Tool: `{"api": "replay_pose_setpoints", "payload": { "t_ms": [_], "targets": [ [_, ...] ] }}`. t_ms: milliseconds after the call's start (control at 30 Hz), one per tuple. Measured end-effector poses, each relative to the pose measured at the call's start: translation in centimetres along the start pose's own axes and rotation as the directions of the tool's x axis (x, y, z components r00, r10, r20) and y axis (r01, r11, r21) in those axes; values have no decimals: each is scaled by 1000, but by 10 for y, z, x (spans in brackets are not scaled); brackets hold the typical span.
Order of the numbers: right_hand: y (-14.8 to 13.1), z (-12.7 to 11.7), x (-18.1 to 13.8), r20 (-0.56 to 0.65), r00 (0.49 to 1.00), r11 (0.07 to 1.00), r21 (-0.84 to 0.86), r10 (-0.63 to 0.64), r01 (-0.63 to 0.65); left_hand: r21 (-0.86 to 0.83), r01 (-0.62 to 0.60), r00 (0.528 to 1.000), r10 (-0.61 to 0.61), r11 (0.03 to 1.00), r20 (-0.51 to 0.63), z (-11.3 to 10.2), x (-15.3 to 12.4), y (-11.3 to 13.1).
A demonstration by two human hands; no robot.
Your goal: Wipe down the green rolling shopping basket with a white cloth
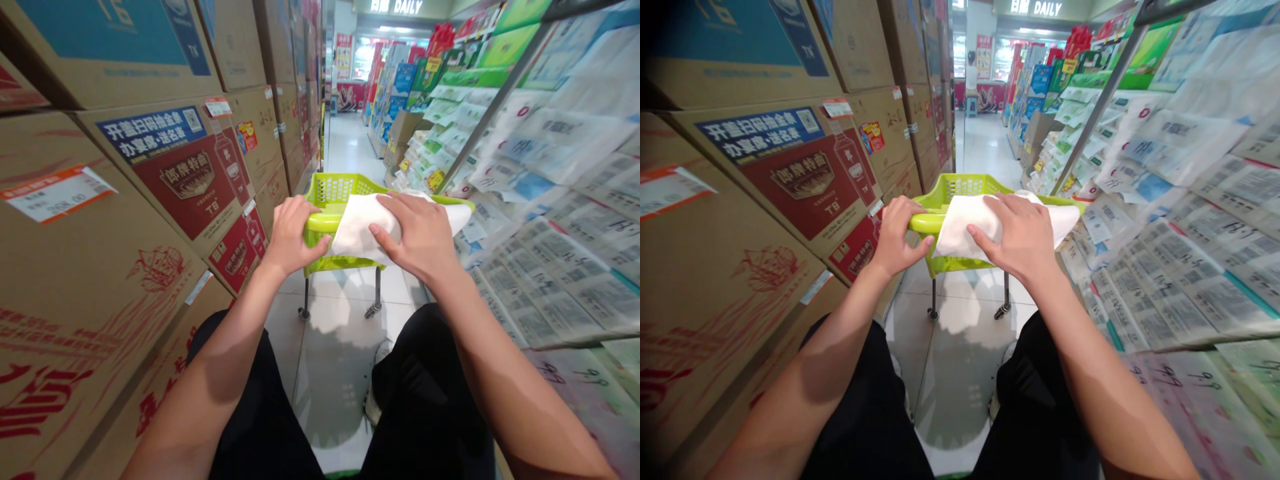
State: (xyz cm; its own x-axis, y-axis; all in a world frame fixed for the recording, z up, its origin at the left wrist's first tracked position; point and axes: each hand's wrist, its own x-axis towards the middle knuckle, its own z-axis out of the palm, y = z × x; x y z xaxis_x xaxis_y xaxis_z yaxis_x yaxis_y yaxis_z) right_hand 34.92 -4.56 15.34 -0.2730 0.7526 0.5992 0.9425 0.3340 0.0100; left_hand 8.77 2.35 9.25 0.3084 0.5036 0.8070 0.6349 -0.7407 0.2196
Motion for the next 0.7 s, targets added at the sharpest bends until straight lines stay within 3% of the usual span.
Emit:
{"api": "replay_pose_setpoints", "payload": {
  "t_ms": [233,433,700],
  "targets": [
    [11,-4,39,174,982,996,-66,74,-63,-64,-34,998,37,997,48,-5,9,10],
    [34,7,74,405,911,996,7,78,-89,-59,-1,1000,2,998,17,-2,5,14],
    [8,9,36,76,996,998,-57,36,-32,16,30,1000,-30,999,-5,3,-1,5]
  ]
}}
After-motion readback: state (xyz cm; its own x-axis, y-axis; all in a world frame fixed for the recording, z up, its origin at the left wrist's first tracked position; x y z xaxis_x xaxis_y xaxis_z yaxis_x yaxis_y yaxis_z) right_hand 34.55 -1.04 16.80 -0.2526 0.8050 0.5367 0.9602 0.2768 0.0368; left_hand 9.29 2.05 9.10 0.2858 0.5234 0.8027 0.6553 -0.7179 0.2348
